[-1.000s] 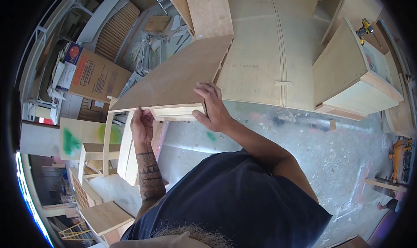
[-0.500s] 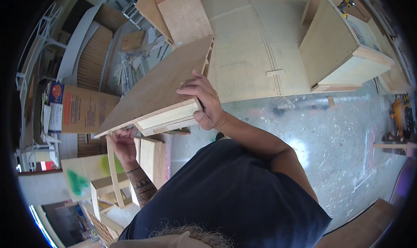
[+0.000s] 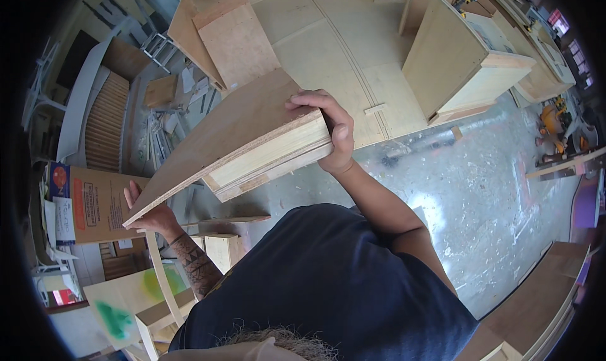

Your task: Assembling a plywood furniture component using a power drill and screws.

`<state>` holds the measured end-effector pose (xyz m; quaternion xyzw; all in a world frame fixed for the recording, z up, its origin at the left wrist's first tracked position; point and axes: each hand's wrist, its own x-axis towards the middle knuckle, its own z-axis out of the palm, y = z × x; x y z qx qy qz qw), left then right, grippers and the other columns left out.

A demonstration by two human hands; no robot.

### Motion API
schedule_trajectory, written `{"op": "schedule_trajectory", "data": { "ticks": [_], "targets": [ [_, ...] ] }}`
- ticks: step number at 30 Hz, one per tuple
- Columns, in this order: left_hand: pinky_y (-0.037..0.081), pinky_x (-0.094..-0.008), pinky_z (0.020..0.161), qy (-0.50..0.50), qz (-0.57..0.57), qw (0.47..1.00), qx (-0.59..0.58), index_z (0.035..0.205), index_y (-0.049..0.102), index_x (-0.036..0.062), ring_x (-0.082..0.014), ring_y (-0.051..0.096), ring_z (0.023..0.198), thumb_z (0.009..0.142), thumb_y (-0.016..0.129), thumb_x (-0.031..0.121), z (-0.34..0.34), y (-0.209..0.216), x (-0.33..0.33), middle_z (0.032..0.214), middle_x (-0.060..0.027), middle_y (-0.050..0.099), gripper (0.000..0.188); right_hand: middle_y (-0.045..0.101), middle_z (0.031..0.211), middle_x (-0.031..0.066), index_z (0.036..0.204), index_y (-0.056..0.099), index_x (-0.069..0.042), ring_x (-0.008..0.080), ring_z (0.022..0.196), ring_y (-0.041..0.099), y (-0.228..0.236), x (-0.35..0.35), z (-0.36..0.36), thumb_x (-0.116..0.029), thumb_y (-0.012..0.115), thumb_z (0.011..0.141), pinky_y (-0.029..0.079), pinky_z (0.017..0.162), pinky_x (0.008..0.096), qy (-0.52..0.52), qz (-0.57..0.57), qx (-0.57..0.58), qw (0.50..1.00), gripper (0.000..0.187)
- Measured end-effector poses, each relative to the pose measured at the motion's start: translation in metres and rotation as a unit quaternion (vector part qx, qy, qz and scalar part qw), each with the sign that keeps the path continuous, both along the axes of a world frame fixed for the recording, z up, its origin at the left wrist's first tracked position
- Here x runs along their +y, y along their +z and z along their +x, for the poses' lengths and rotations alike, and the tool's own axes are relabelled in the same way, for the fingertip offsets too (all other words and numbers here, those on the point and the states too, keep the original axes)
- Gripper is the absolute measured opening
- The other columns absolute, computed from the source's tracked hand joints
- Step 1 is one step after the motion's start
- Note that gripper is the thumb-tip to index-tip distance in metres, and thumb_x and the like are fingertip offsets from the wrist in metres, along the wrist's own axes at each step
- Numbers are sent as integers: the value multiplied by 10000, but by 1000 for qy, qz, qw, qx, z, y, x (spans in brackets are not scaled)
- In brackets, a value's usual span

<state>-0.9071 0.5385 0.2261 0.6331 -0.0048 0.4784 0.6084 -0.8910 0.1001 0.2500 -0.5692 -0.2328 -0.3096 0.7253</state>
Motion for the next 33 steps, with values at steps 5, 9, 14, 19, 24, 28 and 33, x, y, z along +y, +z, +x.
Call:
{"op": "schedule_trajectory", "data": {
  "ticks": [5,9,14,19,24,28,33],
  "targets": [
    [371,-492,1166,-184,-140,972,-40,1284,553,3,-332,586,1240,951,116,790,3,-17,36,1281,-250,626,960,661,1045,208,1134,639,82,268,986,635,2,6,-5,-741,300,956,481,901,374,-21,21,2,1000,908],
    [368,-488,1163,-211,-138,966,-65,1128,632,30,-323,599,1208,944,144,802,3,-24,46,1190,-207,662,932,660,1032,202,1075,644,68,271,945,644,-9,10,-12,-686,328,975,494,860,370,-10,40,-31,999,824],
    [378,-496,1144,-222,-141,962,-76,1065,671,58,-313,603,1171,939,190,812,-8,-20,57,1106,-148,677,903,638,1028,222,1089,627,60,309,1021,608,-8,21,-33,-697,311,983,456,920,408,3,4,-25,1000,827],
    [388,-507,1133,-228,-155,959,-65,1068,682,66,-315,600,1172,941,222,808,-23,3,45,1103,-150,670,882,650,989,182,1057,644,53,262,901,642,10,14,-35,-688,279,985,495,823,362,-21,9,-48,999,829],
    [379,-523,1124,-210,-139,967,-40,1063,685,79,-321,587,1163,941,236,807,-35,22,33,1086,-161,655,864,637,1018,224,1085,626,70,304,954,635,35,-11,-37,-779,200,953,487,868,403,-6,3,-32,999,959],
    [364,-491,1137,-204,-139,968,-44,1006,687,46,-336,594,1156,953,292,778,-31,46,0,1096,-184,661,833,633,1010,236,1114,593,92,324,976,634,44,-26,-19,-869,121,885,477,899,422,-20,27,-26,999,1095],
    [347,-511,1155,-189,-142,971,-47,1011,677,41,-341,594,1156,932,248,814,-21,52,6,1077,-167,664,888,627,1033,265,1170,536,72,356,1010,616,40,-34,3,-1006,97,724,426,1001,514,24,-25,-86,996,1247]
  ]
}}
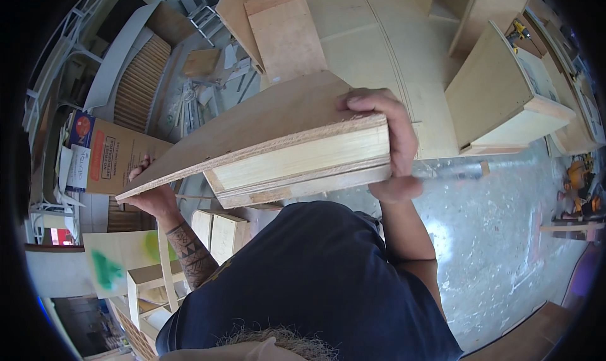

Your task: Assembling a plywood furniture component using a power drill and screws.

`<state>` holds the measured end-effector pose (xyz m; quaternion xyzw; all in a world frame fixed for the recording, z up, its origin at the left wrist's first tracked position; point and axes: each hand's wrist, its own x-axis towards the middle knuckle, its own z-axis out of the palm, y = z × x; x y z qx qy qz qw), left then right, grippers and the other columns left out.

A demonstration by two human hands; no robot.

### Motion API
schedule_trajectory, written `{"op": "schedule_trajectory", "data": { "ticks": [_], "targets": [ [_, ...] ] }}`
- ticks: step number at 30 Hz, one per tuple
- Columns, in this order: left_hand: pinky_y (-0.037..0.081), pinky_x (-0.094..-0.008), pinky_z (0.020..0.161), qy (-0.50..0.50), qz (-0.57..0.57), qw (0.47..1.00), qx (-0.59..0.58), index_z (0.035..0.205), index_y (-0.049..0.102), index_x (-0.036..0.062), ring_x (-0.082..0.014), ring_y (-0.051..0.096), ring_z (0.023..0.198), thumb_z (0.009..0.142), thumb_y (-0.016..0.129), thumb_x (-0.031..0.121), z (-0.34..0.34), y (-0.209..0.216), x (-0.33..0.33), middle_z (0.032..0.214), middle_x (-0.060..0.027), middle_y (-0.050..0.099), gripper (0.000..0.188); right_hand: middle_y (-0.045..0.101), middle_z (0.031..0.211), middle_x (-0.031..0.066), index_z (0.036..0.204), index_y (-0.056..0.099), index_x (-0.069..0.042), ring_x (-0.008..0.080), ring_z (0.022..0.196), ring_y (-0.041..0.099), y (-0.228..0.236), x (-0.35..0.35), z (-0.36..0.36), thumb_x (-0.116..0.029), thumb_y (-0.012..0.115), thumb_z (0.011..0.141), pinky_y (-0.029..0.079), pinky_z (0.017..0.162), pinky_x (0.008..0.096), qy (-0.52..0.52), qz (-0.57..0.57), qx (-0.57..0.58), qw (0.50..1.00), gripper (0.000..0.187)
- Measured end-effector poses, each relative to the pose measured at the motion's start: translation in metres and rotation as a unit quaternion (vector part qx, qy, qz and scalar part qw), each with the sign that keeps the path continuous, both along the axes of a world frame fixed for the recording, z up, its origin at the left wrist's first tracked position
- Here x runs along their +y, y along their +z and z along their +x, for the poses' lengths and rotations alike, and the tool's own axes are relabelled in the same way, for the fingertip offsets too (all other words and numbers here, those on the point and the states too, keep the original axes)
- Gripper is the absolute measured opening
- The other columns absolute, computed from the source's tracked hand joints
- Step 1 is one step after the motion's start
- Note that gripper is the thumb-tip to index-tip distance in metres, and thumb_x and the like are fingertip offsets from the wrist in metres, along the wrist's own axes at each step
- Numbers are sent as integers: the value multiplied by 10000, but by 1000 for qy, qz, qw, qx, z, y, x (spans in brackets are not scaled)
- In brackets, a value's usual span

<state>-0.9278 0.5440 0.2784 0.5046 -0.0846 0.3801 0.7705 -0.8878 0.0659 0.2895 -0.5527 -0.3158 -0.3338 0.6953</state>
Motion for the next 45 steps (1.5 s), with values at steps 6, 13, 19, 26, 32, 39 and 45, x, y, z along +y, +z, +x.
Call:
{"op": "schedule_trajectory", "data": {
  "ticks": [6,13,19,26,32,39,45],
  "targets": [
    [394,-484,1118,-16,5,1000,-9,1034,666,58,-326,589,1173,942,245,805,-3,-5,1,1093,-164,666,863,629,1062,256,1207,549,90,315,977,637,-7,13,15,-1013,166,703,482,923,426,9,19,-101,995,1272],
    [350,-489,1142,17,-4,1000,-12,1016,668,40,-335,588,1148,940,283,797,0,-4,5,1068,-173,663,853,646,1041,246,1172,567,100,313,980,651,-6,19,-6,-938,129,818,486,920,422,-55,42,18,997,1181],
    [374,-466,1119,1,2,1000,-30,1041,650,35,-300,603,1105,977,270,740,-12,-9,11,1032,-129,642,803,644,1052,234,1162,579,99,312,986,648,-1,32,-31,-779,224,938,485,910,411,-77,44,51,995,974],
    [404,-475,1092,-13,-31,999,-15,1020,654,31,-300,604,1097,972,303,746,-21,22,45,1035,-136,654,798,632,1055,225,1154,588,89,292,982,629,29,60,-55,-711,293,965,479,868,393,-48,54,43,996,872],
    [423,-475,1067,16,-58,998,27,1006,649,9,-312,600,1047,952,334,772,-9,53,73,1008,-139,637,828,579,1155,226,1242,503,53,304,1089,587,57,80,-68,-794,234,937,427,990,428,-28,-65,88,994,939],
    [360,-481,1107,4,-57,998,27,1144,594,-32,-318,530,1183,908,375,816,31,75,109,1166,-162,593,907,562,1210,211,1292,469,48,267,1133,572,92,103,-37,-891,171,868,424,1016,404,-12,-76,101,992,1073],
    [151,-550,1210,37,-44,998,37,1476,360,66,-295,258,1479,954,336,772,83,120,76,1547,-166,352,878,591,1225,172,1297,493,44,255,1190,547,115,106,29,-850,250,900,394,1062,393,-36,7,47,998,1008]
  ]
}}
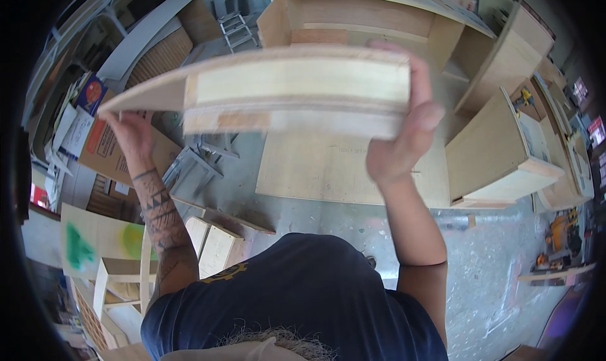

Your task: Assembling a plywood furniture component using a power drill and screws.

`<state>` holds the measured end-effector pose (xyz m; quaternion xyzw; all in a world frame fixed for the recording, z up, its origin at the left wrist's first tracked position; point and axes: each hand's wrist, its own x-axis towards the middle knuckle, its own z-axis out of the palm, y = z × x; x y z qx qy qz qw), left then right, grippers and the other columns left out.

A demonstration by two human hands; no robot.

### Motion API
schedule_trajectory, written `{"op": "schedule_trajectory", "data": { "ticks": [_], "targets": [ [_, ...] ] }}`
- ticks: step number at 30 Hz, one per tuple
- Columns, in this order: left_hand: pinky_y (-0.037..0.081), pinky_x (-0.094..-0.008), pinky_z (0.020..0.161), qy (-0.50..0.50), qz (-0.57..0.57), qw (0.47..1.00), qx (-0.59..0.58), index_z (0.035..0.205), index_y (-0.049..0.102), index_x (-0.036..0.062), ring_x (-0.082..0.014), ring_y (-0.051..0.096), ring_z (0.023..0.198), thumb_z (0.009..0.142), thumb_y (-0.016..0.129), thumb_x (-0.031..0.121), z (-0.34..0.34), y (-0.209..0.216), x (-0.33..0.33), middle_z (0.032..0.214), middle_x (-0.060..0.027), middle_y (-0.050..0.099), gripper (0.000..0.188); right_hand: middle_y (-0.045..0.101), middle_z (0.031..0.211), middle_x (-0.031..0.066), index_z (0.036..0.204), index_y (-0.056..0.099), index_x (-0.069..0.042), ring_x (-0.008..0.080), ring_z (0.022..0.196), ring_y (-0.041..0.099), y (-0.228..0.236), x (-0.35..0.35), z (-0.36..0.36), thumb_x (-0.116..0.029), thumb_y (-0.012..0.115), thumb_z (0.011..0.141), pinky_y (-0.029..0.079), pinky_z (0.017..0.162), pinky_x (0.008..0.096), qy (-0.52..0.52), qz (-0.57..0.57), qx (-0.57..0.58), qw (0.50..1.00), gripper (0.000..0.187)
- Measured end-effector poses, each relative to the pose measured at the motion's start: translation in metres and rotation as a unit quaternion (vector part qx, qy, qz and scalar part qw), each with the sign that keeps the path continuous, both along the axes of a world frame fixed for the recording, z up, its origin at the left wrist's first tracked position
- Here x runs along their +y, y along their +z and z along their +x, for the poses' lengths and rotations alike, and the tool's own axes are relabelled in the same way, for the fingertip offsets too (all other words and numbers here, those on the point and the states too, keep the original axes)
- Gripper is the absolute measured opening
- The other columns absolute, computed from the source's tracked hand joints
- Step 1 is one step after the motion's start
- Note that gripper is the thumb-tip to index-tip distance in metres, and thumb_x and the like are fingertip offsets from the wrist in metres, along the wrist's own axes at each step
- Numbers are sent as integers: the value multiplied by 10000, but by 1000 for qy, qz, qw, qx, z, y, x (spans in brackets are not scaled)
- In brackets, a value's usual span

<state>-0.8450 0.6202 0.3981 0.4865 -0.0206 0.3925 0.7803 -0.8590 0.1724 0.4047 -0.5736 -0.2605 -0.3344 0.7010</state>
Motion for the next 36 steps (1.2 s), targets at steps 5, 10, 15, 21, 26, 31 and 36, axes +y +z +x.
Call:
{"op": "schedule_trajectory", "data": {
  "ticks": [5,10,15,21,26,31,36],
  "targets": [
    [216,-477,1185,39,74,995,61,1479,372,51,-285,331,1438,992,483,645,41,5,11,1510,-153,418,777,516,1380,168,1338,514,31,264,1314,463,22,0,71,-748,293,976,313,1154,407,-68,143,-12,987,886],
    [385,-348,1051,51,81,991,94,1336,516,47,-196,513,1211,999,609,459,61,-76,-32,1252,-67,547,540,529,1347,180,1345,492,29,272,1284,478,46,-2,117,-625,334,1012,345,1103,399,-136,25,-78,987,751],
    [432,-246,726,-187,163,937,245,1048,598,102,-72,499,820,1026,593,384,48,-231,-97,889,42,531,283,624,1163,208,1286,559,27,306,1128,569,67,4,161,-547,427,1039,408,1026,405,-139,-64,-181,971,639],
    [493,-298,818,-401,181,750,495,1182,627,90,-160,629,968,987,591,302,-23,-348,-195,1097,-15,637,290,605,1276,244,1338,531,42,347,1241,541,102,-10,191,-520,417,1043,384,1075,403,-115,-115,-71,984,645],
    [497,-324,817,-430,202,703,529,1172,626,78,-179,646,975,985,595,368,-47,-362,-220,1091,-29,635,347,545,1407,265,1412,483,32,363,1360,475,134,-14,239,-521,431,1034,342,1128,399,-47,-124,-35,991,672],
    [503,-312,782,-310,165,747,565,1167,642,45,-162,661,935,969,624,383,-54,-375,-212,1029,-46,662,392,525,1432,258,1428,461,43,357,1380,455,157,-4,311,-496,439,1026,329,1143,381,8,-121,-43,992,671],
    [510,-353,867,-275,153,741,594,1240,596,28,-191,636,1028,977,609,427,-64,-400,-224,1116,-85,658,478,515,1444,240,1422,471,27,339,1394,435,161,-5,347,-493,407,1032,316,1151,380,-16,-82,9,997,653]
  ]
}}
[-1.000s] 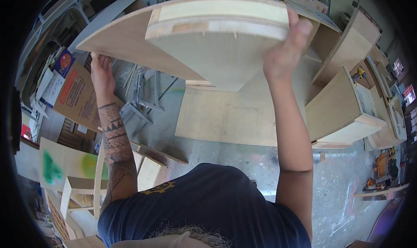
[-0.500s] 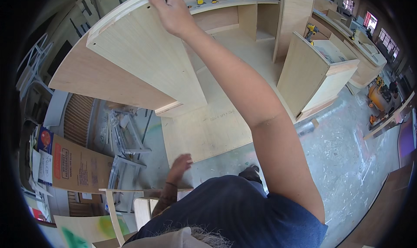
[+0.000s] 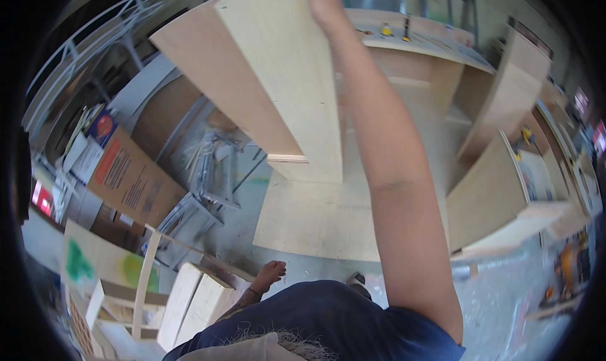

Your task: Assembling a plywood furniture component using a power drill and screws.

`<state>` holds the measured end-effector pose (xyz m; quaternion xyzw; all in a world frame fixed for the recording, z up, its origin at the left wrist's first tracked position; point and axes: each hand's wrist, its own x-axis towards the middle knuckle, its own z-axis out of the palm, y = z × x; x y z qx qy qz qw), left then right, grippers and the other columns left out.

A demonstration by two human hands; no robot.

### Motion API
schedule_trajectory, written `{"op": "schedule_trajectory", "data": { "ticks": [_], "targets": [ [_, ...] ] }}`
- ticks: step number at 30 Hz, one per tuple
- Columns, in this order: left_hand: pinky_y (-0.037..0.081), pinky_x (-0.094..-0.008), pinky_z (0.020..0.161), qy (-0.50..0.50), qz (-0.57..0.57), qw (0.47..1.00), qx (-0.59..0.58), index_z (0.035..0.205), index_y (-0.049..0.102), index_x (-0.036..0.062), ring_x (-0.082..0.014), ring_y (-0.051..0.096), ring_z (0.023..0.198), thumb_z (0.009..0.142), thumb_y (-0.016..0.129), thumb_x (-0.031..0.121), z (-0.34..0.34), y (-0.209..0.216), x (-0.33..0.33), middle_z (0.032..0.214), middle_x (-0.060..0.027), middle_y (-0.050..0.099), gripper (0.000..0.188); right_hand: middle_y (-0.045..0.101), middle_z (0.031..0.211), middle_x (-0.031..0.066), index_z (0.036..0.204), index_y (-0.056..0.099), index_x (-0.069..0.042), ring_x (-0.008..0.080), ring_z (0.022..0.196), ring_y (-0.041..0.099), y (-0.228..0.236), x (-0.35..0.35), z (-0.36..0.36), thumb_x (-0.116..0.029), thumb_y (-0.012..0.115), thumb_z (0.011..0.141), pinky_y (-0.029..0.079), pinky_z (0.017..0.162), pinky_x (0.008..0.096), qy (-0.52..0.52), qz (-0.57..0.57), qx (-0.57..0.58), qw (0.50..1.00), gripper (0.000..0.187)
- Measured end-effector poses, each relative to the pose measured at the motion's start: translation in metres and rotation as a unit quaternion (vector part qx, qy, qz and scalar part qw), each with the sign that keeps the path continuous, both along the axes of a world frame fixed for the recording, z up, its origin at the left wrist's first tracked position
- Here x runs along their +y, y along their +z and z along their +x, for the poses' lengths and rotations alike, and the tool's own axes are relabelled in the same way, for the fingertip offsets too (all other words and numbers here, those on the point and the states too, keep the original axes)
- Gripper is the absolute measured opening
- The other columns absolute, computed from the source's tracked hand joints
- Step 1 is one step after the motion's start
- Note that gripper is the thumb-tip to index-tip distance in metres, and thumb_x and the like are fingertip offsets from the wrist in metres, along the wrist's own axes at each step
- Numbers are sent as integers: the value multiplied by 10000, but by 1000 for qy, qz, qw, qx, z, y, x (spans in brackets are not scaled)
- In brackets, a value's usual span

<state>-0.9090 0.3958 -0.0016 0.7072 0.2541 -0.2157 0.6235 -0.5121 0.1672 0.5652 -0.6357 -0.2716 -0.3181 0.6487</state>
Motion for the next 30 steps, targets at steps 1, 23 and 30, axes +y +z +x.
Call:
{"op": "schedule_trajectory", "data": {
  "ticks": [1,23,30],
  "targets": [
    [511,-351,860,-11,-3,1000,15,1240,595,23,-193,637,1024,974,612,434,0,-1,-8,1114,-88,659,491,517,1442,234,1421,475,24,335,1389,438,1,-7,21,-493,402,1033,315,1151,378,-14,-6,-20,1000,650],
    [543,-316,748,-70,56,996,18,1123,653,-45,-168,680,839,925,675,373,19,-52,-31,969,-104,708,464,484,1404,358,1370,470,81,469,1352,441,26,9,55,-588,455,969,348,1118,489,-23,16,1,1000,780],
    [566,-365,763,-169,192,967,6,1082,662,-12,-255,710,820,915,657,340,27,-57,-51,949,-161,719,390,380,1515,274,1484,336,-14,435,1424,353,29,7,46,-653,476,909,281,1156,552,2,-4,97,995,870]
  ]
}}
